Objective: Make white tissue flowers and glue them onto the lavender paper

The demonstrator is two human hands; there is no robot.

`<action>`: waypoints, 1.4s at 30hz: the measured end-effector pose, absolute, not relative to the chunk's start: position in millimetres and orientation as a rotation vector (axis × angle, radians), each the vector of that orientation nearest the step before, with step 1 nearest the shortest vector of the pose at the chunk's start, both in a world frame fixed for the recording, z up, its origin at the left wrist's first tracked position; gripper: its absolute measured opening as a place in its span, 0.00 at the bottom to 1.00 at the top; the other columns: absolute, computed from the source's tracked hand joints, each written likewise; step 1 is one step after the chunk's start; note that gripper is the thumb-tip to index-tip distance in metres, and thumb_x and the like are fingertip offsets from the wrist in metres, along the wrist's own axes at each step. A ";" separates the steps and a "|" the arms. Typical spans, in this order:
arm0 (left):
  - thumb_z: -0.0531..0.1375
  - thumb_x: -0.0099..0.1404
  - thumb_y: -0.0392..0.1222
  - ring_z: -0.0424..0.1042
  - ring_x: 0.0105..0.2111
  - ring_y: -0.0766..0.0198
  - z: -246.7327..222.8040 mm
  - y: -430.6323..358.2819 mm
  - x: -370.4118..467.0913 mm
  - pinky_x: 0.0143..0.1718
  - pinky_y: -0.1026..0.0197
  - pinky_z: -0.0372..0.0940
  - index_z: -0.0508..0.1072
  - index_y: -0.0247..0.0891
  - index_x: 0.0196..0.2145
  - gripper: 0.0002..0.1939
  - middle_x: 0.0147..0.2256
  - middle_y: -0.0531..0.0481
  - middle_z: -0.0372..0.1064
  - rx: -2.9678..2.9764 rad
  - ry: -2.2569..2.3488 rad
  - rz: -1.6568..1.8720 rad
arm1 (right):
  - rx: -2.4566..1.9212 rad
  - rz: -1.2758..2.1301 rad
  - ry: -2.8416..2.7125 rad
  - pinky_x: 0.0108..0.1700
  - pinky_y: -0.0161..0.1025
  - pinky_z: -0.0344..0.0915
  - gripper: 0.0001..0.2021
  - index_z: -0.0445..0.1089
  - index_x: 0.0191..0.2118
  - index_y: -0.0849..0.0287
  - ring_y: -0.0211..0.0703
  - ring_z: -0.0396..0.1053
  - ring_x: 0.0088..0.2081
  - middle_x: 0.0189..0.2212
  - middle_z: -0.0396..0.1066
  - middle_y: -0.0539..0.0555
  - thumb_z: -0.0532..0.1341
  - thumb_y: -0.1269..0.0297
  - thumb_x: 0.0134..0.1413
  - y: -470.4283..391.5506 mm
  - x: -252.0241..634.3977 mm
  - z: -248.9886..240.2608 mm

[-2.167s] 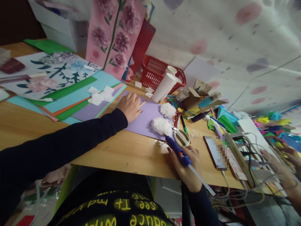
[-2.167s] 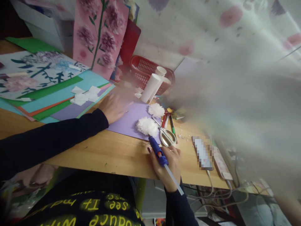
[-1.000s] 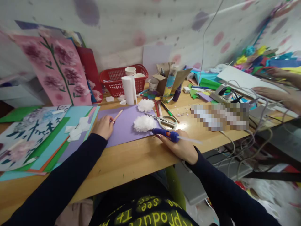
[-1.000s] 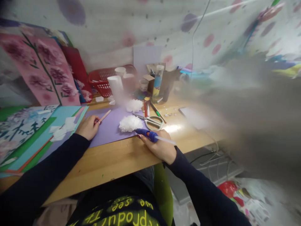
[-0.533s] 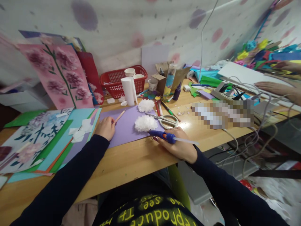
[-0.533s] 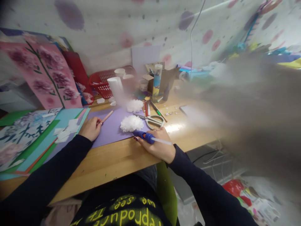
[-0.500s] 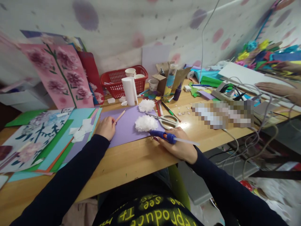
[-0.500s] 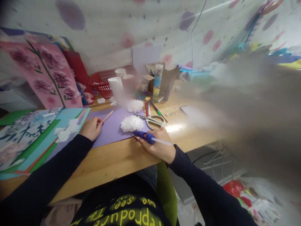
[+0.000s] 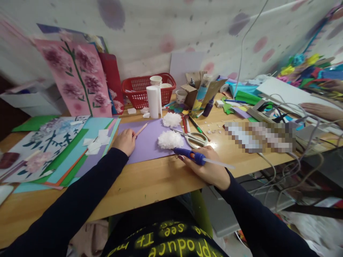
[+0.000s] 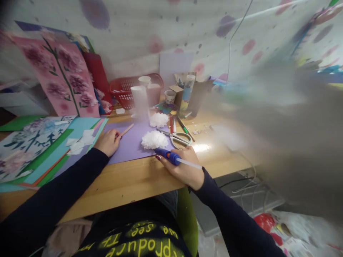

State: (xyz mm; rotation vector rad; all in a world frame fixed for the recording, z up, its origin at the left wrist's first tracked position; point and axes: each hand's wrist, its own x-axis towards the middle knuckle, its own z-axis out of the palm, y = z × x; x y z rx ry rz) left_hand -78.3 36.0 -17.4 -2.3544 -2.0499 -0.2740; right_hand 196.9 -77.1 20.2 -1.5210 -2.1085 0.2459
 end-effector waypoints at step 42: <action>0.48 0.67 0.35 0.70 0.44 0.47 -18.9 32.7 -73.6 0.44 0.52 0.62 0.69 0.29 0.43 0.13 0.42 0.35 0.69 -2.356 -2.073 -0.263 | -1.629 1.298 -1.668 0.26 0.36 0.61 0.23 0.65 0.18 0.59 0.40 0.68 0.21 0.14 0.67 0.52 0.58 0.46 0.54 -37.2 220.0 29.7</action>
